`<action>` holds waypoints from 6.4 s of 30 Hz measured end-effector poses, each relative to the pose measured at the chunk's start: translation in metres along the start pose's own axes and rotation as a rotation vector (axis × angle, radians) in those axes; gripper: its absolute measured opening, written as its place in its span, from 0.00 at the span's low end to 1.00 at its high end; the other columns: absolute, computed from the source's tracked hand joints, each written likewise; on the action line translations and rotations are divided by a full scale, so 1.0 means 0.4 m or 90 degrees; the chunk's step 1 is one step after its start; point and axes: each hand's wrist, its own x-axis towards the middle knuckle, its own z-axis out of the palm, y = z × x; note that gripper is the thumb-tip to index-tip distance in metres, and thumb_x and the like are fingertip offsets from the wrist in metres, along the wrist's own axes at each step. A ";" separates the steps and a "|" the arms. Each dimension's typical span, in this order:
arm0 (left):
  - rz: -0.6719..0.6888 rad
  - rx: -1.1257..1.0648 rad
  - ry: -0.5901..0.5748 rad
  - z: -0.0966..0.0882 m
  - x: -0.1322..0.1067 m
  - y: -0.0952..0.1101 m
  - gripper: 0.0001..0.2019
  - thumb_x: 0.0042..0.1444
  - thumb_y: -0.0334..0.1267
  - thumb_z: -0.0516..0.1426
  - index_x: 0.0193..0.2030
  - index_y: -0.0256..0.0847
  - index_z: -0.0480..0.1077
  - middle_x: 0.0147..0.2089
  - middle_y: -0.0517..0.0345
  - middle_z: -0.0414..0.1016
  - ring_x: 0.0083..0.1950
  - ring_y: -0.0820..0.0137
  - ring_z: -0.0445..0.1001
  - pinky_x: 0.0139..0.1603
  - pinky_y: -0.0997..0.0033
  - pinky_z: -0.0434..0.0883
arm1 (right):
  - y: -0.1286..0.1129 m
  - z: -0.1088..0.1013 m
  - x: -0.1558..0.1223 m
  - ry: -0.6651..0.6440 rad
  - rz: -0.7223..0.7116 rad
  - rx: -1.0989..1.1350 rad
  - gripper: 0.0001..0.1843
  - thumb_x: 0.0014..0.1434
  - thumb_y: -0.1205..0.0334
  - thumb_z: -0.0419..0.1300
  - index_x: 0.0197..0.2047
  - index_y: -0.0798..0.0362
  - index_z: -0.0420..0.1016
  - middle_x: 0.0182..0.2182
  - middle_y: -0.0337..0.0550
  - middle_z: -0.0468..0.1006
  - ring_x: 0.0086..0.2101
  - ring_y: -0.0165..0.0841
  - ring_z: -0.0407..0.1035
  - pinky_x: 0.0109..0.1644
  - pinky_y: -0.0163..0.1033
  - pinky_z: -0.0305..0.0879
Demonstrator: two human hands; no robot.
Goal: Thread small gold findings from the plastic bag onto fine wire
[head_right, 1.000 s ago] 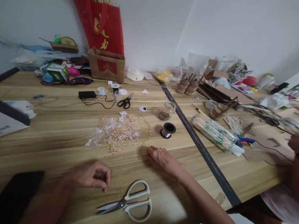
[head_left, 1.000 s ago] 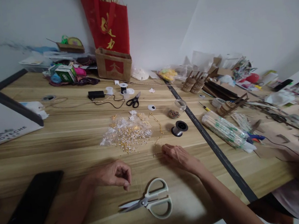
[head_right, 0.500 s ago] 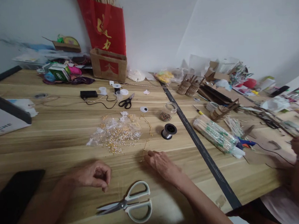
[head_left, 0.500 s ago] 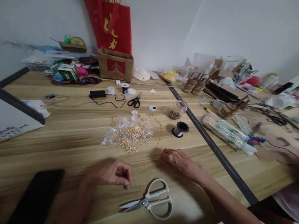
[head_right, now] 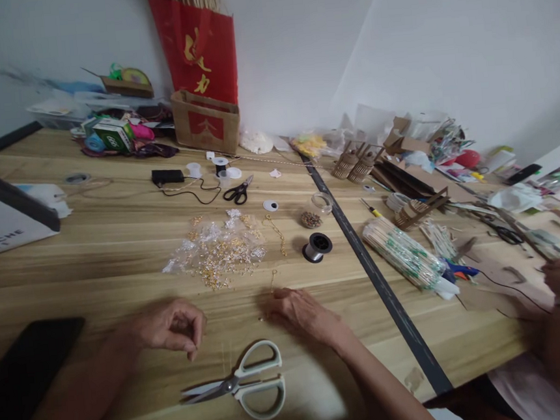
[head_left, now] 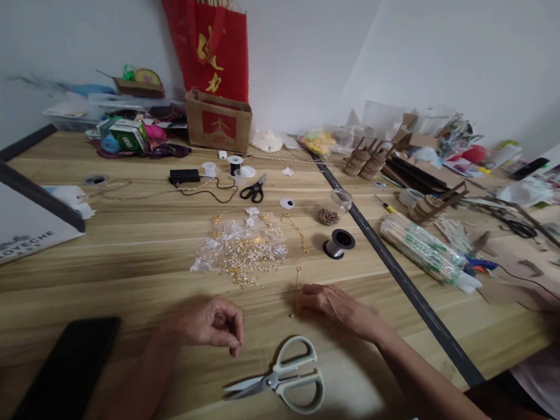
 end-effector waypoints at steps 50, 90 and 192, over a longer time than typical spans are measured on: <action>-0.020 0.036 -0.003 -0.003 0.003 0.007 0.12 0.51 0.44 0.63 0.30 0.35 0.72 0.27 0.54 0.78 0.28 0.75 0.74 0.29 0.82 0.66 | 0.337 -0.170 0.010 0.163 0.362 -0.163 0.29 0.55 0.43 0.58 0.56 0.51 0.65 0.45 0.51 0.73 0.44 0.42 0.70 0.47 0.42 0.63; 0.045 0.000 0.079 0.013 0.026 0.017 0.11 0.53 0.42 0.61 0.32 0.33 0.71 0.31 0.51 0.79 0.33 0.72 0.76 0.35 0.76 0.69 | 0.048 -0.016 0.090 -0.004 -0.064 -0.150 0.10 0.65 0.66 0.50 0.45 0.51 0.69 0.39 0.43 0.72 0.30 0.28 0.68 0.28 0.33 0.50; 0.061 -0.024 0.509 0.056 0.113 -0.010 0.11 0.41 0.41 0.65 0.29 0.34 0.75 0.25 0.58 0.75 0.28 0.72 0.70 0.32 0.74 0.68 | -0.083 0.159 0.184 0.230 0.002 1.010 0.20 0.53 0.46 0.62 0.31 0.57 0.69 0.20 0.35 0.71 0.18 0.21 0.64 0.21 0.27 0.62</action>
